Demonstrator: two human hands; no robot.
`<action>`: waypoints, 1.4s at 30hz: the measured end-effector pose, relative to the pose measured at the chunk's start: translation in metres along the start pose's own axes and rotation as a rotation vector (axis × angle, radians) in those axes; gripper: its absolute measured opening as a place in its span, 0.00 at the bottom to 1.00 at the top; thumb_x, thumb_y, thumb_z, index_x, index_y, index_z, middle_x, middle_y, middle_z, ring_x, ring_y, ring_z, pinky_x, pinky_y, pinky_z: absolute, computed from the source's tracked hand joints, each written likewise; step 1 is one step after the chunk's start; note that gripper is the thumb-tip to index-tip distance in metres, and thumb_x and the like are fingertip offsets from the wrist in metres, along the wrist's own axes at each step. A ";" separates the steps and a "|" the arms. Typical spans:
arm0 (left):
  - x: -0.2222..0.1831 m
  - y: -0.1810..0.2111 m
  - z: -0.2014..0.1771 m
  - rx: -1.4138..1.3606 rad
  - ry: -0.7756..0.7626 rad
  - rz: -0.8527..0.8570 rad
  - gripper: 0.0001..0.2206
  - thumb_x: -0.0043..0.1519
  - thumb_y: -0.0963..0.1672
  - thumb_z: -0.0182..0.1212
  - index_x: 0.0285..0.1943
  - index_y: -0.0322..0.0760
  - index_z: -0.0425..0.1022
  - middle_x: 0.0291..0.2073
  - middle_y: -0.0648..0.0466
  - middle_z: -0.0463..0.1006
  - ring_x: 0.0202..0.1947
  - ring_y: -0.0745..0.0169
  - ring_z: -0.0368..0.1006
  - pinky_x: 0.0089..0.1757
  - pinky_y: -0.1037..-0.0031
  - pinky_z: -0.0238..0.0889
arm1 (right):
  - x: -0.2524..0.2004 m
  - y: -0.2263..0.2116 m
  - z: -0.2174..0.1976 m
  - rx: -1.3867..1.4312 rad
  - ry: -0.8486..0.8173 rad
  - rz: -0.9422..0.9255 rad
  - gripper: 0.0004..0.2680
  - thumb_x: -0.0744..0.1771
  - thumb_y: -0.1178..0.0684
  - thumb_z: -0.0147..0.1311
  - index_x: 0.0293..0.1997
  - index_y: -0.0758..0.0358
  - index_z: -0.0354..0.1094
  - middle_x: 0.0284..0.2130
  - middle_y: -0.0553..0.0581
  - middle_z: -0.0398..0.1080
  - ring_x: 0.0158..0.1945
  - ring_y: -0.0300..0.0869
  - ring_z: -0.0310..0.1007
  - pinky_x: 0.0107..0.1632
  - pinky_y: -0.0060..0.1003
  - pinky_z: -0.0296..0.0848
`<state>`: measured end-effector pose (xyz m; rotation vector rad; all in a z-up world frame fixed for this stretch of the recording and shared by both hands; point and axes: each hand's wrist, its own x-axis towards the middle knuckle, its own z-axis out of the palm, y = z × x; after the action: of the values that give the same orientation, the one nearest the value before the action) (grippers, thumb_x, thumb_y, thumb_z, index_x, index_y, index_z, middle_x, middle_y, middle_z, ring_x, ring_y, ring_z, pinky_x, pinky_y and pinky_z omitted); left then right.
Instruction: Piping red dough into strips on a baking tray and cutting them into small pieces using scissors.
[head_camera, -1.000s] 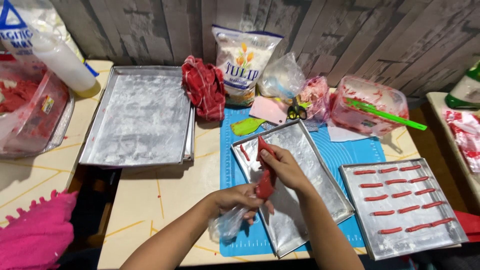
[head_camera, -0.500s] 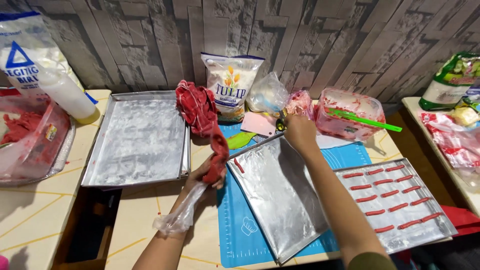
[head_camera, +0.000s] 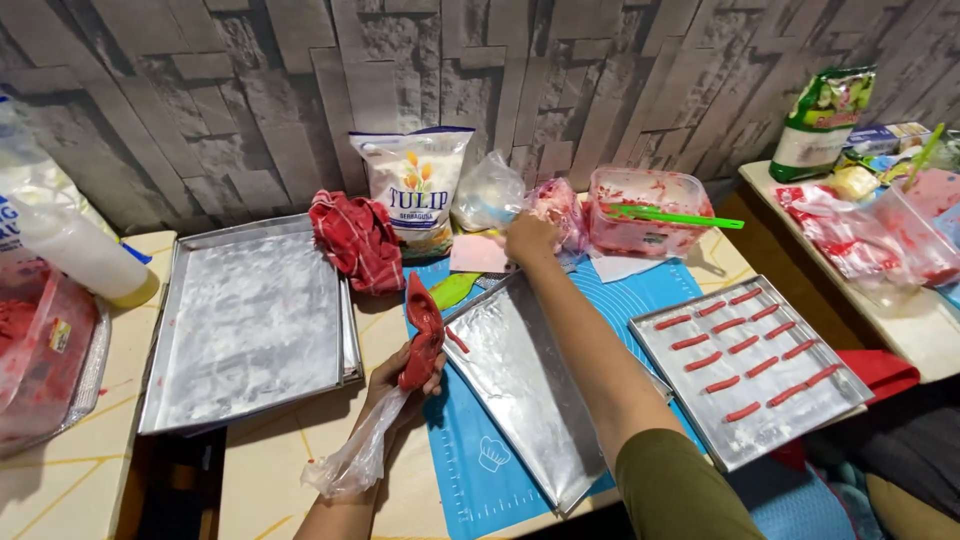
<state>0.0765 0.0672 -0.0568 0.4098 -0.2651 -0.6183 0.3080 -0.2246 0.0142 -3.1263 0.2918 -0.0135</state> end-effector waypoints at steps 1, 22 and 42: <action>0.001 0.000 0.007 0.003 -0.004 -0.001 0.22 0.63 0.51 0.55 0.65 0.42 0.65 0.40 0.35 0.73 0.24 0.53 0.74 0.38 0.56 0.77 | -0.012 -0.001 -0.017 0.001 0.004 0.002 0.19 0.67 0.41 0.54 0.55 0.66 0.70 0.46 0.63 0.76 0.53 0.61 0.77 0.47 0.71 0.72; -0.018 -0.005 0.121 -0.015 0.196 -0.005 0.30 0.61 0.44 0.58 0.74 0.34 0.56 0.43 0.28 0.75 0.14 0.55 0.70 0.22 0.70 0.70 | -0.238 0.090 -0.156 0.807 0.072 -0.431 0.21 0.61 0.67 0.49 0.57 0.49 0.73 0.43 0.54 0.79 0.25 0.34 0.65 0.28 0.24 0.68; -0.018 -0.009 0.075 -0.069 -0.089 -0.290 0.25 0.61 0.41 0.62 0.66 0.22 0.62 0.45 0.23 0.75 0.17 0.43 0.74 0.22 0.66 0.70 | -0.253 0.095 -0.133 0.700 -0.404 -0.660 0.19 0.52 0.49 0.80 0.44 0.46 0.81 0.22 0.41 0.74 0.33 0.36 0.68 0.46 0.31 0.59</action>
<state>0.0310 0.0495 0.0040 0.3576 -0.2711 -0.9293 0.0405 -0.2711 0.1450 -2.3132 -0.6078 0.4068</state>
